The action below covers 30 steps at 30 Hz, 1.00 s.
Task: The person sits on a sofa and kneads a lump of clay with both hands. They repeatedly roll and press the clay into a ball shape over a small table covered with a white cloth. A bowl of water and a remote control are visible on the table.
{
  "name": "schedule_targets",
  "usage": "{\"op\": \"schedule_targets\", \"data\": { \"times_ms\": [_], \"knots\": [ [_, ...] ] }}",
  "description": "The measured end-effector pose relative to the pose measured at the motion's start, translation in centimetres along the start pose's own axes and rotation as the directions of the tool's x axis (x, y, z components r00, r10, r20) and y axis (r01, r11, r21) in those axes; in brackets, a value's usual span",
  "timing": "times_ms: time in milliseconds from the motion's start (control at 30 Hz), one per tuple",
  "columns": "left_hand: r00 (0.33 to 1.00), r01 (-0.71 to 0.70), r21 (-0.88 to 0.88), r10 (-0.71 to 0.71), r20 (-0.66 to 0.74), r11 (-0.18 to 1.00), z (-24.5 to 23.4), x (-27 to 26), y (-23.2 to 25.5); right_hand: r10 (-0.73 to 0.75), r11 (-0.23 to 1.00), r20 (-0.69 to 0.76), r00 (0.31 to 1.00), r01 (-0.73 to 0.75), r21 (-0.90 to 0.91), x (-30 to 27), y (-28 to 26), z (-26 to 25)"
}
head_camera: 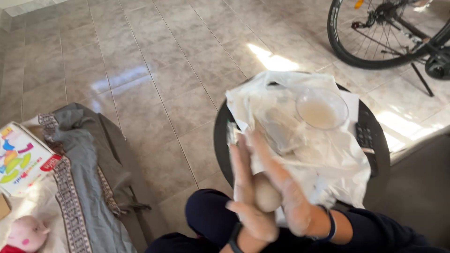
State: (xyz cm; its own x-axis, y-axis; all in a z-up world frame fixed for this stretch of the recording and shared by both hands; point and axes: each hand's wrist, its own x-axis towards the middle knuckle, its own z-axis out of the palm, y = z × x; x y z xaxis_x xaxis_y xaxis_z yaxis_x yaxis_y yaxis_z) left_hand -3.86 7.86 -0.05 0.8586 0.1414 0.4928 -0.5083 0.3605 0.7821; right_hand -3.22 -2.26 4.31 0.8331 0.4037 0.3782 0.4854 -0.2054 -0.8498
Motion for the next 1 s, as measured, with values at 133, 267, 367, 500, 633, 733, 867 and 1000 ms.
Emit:
{"op": "schedule_targets", "data": {
  "times_ms": [133, 267, 367, 500, 633, 733, 867, 1000],
  "knots": [
    [0.997, 0.069, -0.06, -0.071, -0.034, 0.996, -2.8, 5.4, 2.0, -0.038, 0.999, 0.055, 0.998, 0.036, 0.039, 0.9, 1.0, 1.2],
    [0.994, 0.058, -0.105, -0.068, -0.088, 0.993, -2.1, 4.0, 0.1, -0.086, 0.984, 0.037, 0.996, 0.079, 0.159, 0.1, 2.8, 0.2],
    [0.999, 0.015, 0.01, -0.015, -0.049, 1.0, 1.0, -1.1, -2.9, 0.036, 0.965, -0.081, 0.996, -0.013, 0.262, -2.3, 5.1, -1.4],
    [0.999, -0.025, -0.133, 0.03, 0.035, 0.991, 6.0, -6.2, -4.4, 0.016, 0.965, -0.301, 0.954, 0.063, 0.253, -1.6, 1.3, -3.6],
    [0.98, 0.152, -0.531, -0.198, -0.031, 0.834, 4.8, -6.3, -4.2, 0.062, 0.913, -0.197, 0.978, 0.024, 0.406, -1.8, 0.6, -4.7],
    [0.919, 0.317, -0.703, -0.389, 0.062, 0.636, 1.5, -5.2, -4.9, -0.058, 0.86, -0.045, 0.997, 0.073, 0.504, -3.0, 1.4, -5.9],
    [0.867, 0.477, -0.595, -0.456, 0.2, 0.646, -0.8, -4.4, -5.6, -0.133, 0.909, 0.262, 0.956, 0.223, -0.353, -4.6, 2.6, -7.1],
    [0.828, 0.551, -0.34, -0.45, 0.335, 0.762, -0.8, -4.1, -5.0, -0.055, 0.744, 0.298, 0.953, 0.238, -0.625, -4.5, 2.9, -6.1]
  ]
}}
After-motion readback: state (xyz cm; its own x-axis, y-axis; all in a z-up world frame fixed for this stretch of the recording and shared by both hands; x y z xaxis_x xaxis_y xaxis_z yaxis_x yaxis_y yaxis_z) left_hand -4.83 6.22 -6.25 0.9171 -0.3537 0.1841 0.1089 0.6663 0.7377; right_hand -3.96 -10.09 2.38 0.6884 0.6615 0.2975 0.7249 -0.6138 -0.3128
